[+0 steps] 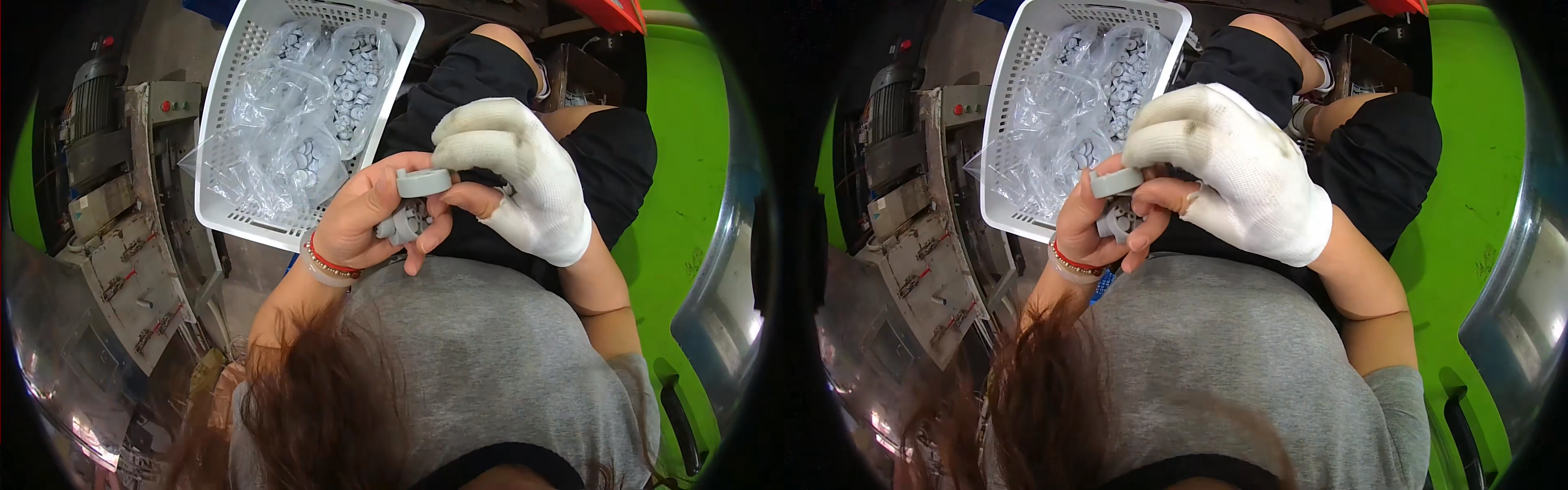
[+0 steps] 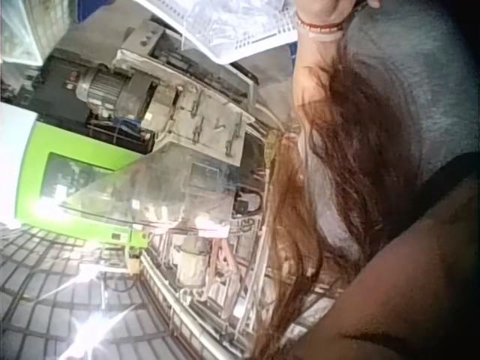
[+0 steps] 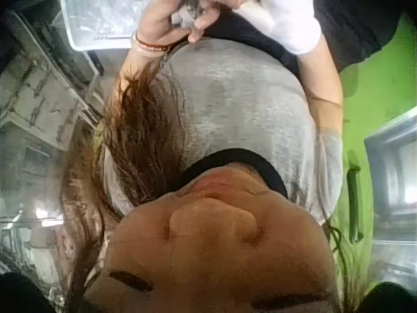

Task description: The person sorts industrial components from a white bin, a green crate, and a red crate, then packages them into plastic bags by hand.

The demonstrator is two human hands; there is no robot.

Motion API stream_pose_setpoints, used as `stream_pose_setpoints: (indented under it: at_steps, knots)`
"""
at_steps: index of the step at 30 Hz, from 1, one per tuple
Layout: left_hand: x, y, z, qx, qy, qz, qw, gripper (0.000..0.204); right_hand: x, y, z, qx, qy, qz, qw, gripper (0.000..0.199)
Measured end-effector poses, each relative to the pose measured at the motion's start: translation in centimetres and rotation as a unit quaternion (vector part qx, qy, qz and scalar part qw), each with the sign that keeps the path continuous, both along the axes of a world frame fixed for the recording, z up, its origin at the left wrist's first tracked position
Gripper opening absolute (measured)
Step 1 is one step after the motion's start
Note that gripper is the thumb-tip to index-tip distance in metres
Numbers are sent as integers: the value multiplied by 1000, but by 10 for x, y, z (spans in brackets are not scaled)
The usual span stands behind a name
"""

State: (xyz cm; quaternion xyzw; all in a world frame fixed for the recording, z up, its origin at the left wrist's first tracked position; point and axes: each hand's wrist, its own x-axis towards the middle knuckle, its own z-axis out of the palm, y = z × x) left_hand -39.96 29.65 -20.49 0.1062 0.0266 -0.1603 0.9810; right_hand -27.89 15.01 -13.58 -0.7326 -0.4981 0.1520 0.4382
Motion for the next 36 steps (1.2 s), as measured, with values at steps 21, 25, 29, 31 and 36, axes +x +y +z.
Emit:
stream_pose_setpoints:
  at_steps: [21, 25, 29, 31, 36]
  knots:
    - [6, -6, 10, 5, 96, 46, 994, 53, 3, -26, -7, 170, 786, 5, 595, 37]
    - [5, -9, 7, -17, 80, 61, 995, 49, 4, -28, -8, 180, 798, 4, 576, 35]
    - [3, -10, 2, -7, 23, 81, 996, 47, 5, -26, -6, 181, 800, 23, 572, 34]
    - [2, -11, 2, 6, 18, 96, 995, 45, 4, -26, -7, 180, 800, 26, 572, 33]
    - [5, -5, 8, 132, -2, 163, 978, 45, 2, -21, -14, 192, 748, 18, 636, 39]
